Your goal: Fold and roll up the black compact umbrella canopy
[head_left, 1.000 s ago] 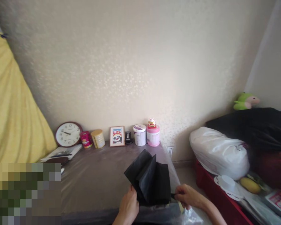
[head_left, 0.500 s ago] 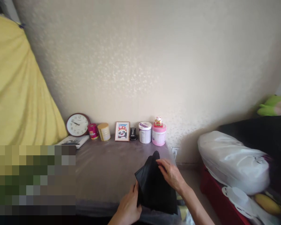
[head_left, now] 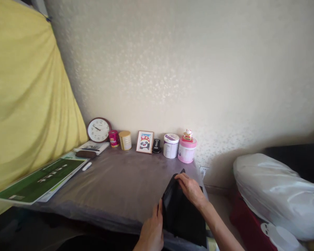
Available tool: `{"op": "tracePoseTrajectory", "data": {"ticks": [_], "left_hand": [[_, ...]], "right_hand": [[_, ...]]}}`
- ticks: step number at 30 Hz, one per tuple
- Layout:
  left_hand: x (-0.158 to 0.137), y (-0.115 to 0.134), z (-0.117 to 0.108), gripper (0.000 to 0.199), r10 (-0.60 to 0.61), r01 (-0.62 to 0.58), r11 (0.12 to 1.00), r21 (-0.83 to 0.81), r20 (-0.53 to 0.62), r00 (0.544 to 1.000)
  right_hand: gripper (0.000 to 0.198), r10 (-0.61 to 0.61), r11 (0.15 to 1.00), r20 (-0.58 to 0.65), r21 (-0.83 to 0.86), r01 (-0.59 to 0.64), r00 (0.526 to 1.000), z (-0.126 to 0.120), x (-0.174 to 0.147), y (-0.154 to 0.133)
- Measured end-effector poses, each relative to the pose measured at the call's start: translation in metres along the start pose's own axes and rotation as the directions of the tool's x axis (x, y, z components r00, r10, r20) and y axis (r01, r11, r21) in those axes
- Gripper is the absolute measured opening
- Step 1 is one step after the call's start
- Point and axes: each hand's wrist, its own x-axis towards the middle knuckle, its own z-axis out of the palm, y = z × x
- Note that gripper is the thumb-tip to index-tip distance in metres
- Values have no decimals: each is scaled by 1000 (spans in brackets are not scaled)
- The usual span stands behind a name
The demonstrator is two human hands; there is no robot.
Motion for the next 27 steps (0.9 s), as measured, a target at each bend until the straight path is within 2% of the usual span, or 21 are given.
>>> {"op": "tracePoseTrajectory", "data": {"ticks": [4, 9, 13, 17, 20, 22, 25, 27], "left_hand": [[1, 14, 0, 97, -56, 55, 998, 15, 84, 995], [5, 16, 6, 89, -56, 46, 996, 79, 126, 990], [6, 5, 18, 81, 1, -2, 996, 90, 10, 1000], [-1, -10, 26, 73, 61, -57, 997, 61, -74, 995], [-5, -17, 23, 57, 117, -101, 991, 83, -213, 970], [-3, -18, 19, 53, 219, -202, 975, 91, -270, 938], [8, -17, 19, 73, 362, -350, 932, 90, -208, 909], [18, -16, 26, 86, 362, -354, 932, 81, -130, 923]], "right_hand": [[28, 15, 999, 8, -47, -14, 1000, 21, 18, -5], [26, 28, 983, 21, -183, -24, 999, 59, 21, -5], [25, 28, 965, 8, -260, -25, 1000, 80, 15, 0], [20, 52, 962, -12, -266, -53, 999, 86, 11, 4], [20, 68, 960, -26, -270, -72, 997, 87, 10, 4], [20, 71, 961, -26, -265, -76, 997, 86, 10, 2], [22, 74, 963, -29, -259, -79, 997, 86, 9, 0], [24, 80, 964, -32, -250, -86, 996, 85, 8, -1]]}}
